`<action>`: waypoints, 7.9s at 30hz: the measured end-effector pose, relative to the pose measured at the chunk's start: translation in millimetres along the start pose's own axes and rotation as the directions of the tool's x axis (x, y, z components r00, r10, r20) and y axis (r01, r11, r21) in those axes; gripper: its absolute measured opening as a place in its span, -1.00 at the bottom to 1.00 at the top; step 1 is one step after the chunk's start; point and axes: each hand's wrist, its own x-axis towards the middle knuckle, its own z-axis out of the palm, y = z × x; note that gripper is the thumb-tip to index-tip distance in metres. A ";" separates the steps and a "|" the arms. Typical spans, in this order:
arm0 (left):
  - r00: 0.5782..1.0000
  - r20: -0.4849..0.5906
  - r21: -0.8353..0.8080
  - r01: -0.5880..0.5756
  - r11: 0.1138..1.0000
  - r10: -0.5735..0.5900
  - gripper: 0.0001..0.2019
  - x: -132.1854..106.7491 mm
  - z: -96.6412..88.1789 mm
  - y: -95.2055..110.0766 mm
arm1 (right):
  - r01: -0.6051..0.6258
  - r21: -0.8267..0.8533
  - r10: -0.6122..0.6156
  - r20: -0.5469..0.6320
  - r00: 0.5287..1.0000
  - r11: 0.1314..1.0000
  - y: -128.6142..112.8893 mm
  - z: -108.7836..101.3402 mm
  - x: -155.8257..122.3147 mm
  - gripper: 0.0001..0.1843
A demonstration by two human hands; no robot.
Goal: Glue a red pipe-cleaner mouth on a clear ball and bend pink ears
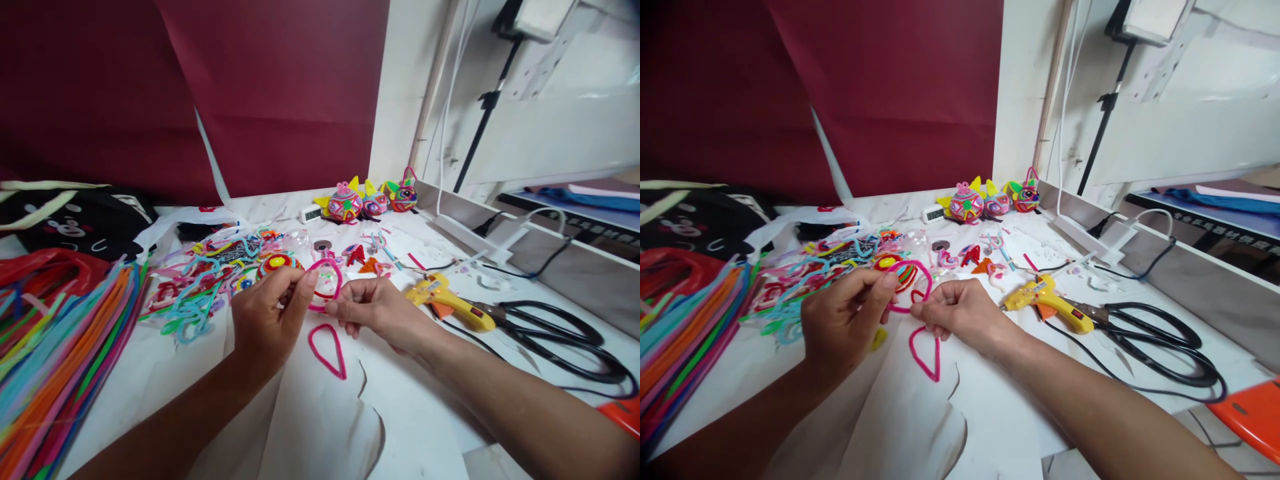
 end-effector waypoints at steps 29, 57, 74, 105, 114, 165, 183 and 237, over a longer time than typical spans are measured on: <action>0.989 0.055 -0.204 0.146 0.968 -0.137 -0.72 5.2 -3.6 4.2 | 0.004 0.034 -0.004 0.025 1.000 0.999 0.7 2.8 -1.3 -0.79; 0.963 0.056 -0.318 0.266 0.910 -0.262 -0.75 8.0 1.5 2.7 | -0.006 0.092 -0.006 0.131 0.991 0.996 6.2 1.8 -3.6 -0.63; 0.959 0.248 -0.195 0.190 0.962 -0.139 -0.74 10.8 -2.5 -4.9 | 0.127 -0.282 -0.092 0.134 0.987 0.951 10.0 -3.0 -1.7 -0.58; 0.892 0.260 -0.568 0.451 0.688 -0.370 -0.81 18.9 5.4 -12.5 | 0.305 -0.380 -0.273 0.139 0.952 0.873 5.3 5.5 -16.3 -0.67; 0.652 0.670 -0.606 0.757 0.245 -0.355 -0.71 24.5 -1.3 -12.6 | 0.170 -0.184 -0.149 0.122 0.981 0.968 7.3 4.1 -10.6 -0.56; 0.800 0.535 -0.477 0.550 0.685 -0.271 -0.64 21.3 -1.4 -20.2 | 0.182 -0.221 -0.171 0.068 0.983 0.958 15.7 8.2 -7.9 -0.71; 0.962 0.269 0.141 0.018 0.990 -0.056 -0.71 21.1 -7.7 -15.6 | 0.193 -0.180 -0.195 0.006 0.981 0.965 14.7 9.0 -6.4 -0.62; 0.802 0.590 -0.096 0.184 0.978 -0.092 -0.63 -6.4 12.1 -0.2 | 0.450 -0.861 -0.722 0.155 0.674 0.236 16.6 -16.0 1.4 -0.75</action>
